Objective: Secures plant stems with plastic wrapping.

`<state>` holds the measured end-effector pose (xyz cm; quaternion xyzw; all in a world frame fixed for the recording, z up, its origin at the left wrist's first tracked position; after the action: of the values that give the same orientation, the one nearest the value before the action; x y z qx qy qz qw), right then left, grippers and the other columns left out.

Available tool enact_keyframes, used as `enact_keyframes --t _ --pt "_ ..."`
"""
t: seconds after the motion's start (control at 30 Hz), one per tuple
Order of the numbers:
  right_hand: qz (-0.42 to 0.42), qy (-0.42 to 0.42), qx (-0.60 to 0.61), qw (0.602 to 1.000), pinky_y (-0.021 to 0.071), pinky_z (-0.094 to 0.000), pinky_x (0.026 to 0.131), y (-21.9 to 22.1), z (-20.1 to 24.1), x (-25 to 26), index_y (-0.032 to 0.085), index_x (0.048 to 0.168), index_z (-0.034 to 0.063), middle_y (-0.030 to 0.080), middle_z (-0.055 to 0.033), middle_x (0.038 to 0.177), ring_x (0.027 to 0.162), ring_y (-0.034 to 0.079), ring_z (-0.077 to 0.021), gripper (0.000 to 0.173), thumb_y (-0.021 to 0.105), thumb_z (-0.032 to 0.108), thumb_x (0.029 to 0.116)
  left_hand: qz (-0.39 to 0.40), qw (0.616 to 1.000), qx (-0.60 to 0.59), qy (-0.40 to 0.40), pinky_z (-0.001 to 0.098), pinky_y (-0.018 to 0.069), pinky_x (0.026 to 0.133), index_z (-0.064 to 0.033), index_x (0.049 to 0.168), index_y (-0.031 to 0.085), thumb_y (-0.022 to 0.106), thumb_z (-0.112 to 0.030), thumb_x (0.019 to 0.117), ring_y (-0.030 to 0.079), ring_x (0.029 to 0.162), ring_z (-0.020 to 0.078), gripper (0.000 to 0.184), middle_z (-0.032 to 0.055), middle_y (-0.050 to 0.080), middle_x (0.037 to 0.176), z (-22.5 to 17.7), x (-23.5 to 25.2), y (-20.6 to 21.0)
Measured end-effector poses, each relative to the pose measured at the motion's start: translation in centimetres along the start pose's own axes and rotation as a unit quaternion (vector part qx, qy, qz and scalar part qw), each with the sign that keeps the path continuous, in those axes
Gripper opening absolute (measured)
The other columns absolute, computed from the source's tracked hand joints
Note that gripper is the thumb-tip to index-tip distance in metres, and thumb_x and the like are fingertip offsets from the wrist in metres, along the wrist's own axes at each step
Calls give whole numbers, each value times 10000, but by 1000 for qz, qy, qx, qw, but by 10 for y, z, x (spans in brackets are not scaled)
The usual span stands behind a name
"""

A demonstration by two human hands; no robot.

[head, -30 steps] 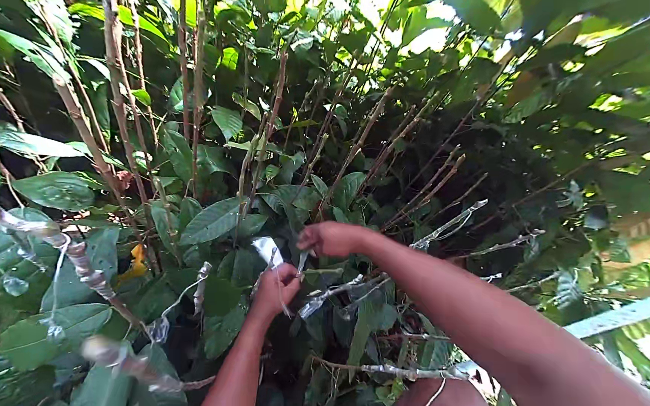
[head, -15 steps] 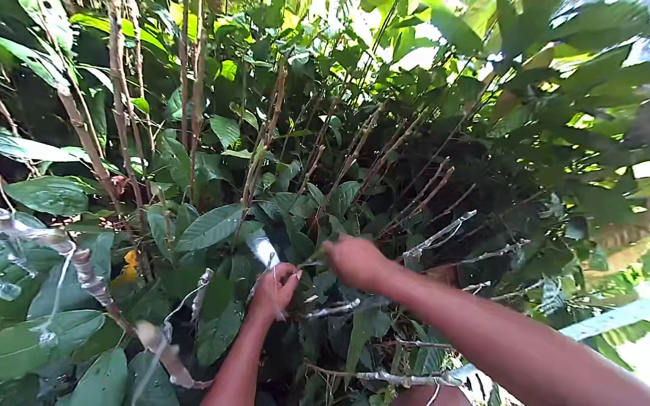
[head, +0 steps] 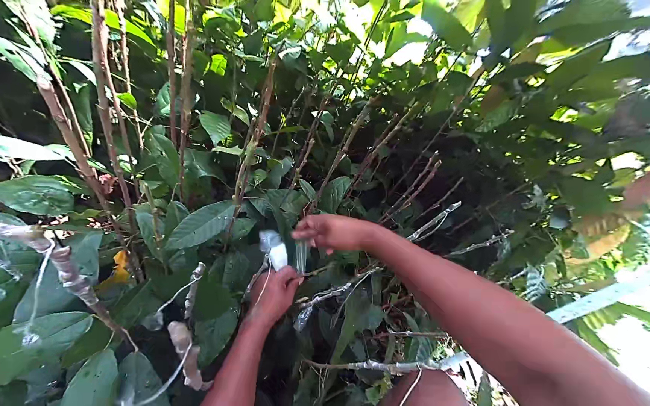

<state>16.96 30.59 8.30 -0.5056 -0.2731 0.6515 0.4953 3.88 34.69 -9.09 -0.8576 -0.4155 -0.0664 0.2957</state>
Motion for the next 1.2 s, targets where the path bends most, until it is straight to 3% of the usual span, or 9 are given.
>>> enact_keyframes --t 0.2,0.33,0.47,0.53,0.63,0.8,0.87,1.0,1.2 --pt "-23 17 -92 995 533 -560 880 33 2 -28 696 1261 79 721 -175 1038 939 690 -325 271 592 156 1022 -83 993 -81 -26 378 618 711 -39 1171 728 635 -187 1006 718 727 168 240 107 750 1007 -6 4 -20" --pt "-20 -93 172 980 460 -221 528 22 44 -72 653 1331 90 633 0 810 586 535 -38 324 582 98 1015 -72 993 -87 -41 372 610 713 -47 1209 709 630 -184 1008 708 745 164 256 107 738 1037 -6 8 -30" --pt "-115 -10 40 992 567 -339 825 -19 5 -45 541 1373 58 699 -57 1270 1014 688 -126 366 613 95 1017 -51 996 -51 54 431 609 805 -48 1127 748 622 -240 1007 731 810 198 259 98 757 964 -10 4 -14" --pt "-93 38 -103 990 546 -527 908 -8 16 -51 598 1338 55 712 -136 1127 1018 685 -274 393 684 180 975 -80 993 -58 72 407 626 760 -47 1121 745 617 -246 1010 730 768 184 262 98 753 950 -7 7 -19" --pt "-102 -24 47 993 486 -276 606 -3 38 -53 642 1248 45 698 -67 958 682 592 -104 250 593 180 1043 -57 996 -16 64 540 596 810 -93 1179 756 618 -237 1010 741 845 296 261 153 753 1014 -15 7 -16" --pt "-87 1 -122 989 536 -561 920 -2 25 -47 633 1282 49 718 -154 1081 1010 693 -314 327 672 181 986 -96 992 10 76 487 616 778 -80 1078 768 606 -250 1011 742 790 240 244 102 759 920 -16 10 -26" --pt "-86 -56 -31 994 558 -406 790 4 48 -48 667 1190 31 705 -101 953 836 672 -191 246 650 192 1006 -52 997 40 46 588 575 800 -73 1139 760 596 -219 1015 736 827 348 253 172 751 942 -24 9 -27" --pt "-62 -34 -62 996 509 -472 1032 -11 11 -19 558 1396 33 666 -120 1349 1209 654 -232 369 547 38 1027 -22 995 59 76 593 569 858 -97 1160 760 567 -252 1037 733 924 351 277 170 747 1028 -31 6 -20" --pt "-77 39 14 996 557 -333 667 8 8 -37 611 1271 51 658 -80 870 681 633 -149 312 659 224 1016 -154 986 33 61 493 610 735 -63 1092 766 596 -241 1022 729 746 259 255 128 748 911 -23 8 -28"
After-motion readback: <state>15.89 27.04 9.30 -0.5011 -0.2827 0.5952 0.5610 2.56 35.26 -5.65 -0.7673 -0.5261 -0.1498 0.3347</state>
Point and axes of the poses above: each hand's wrist, its own x-axis towards the middle knuckle, its own y-axis out of the palm, z = x × y, the point moved 2 cm from there along x, towards the middle knuckle
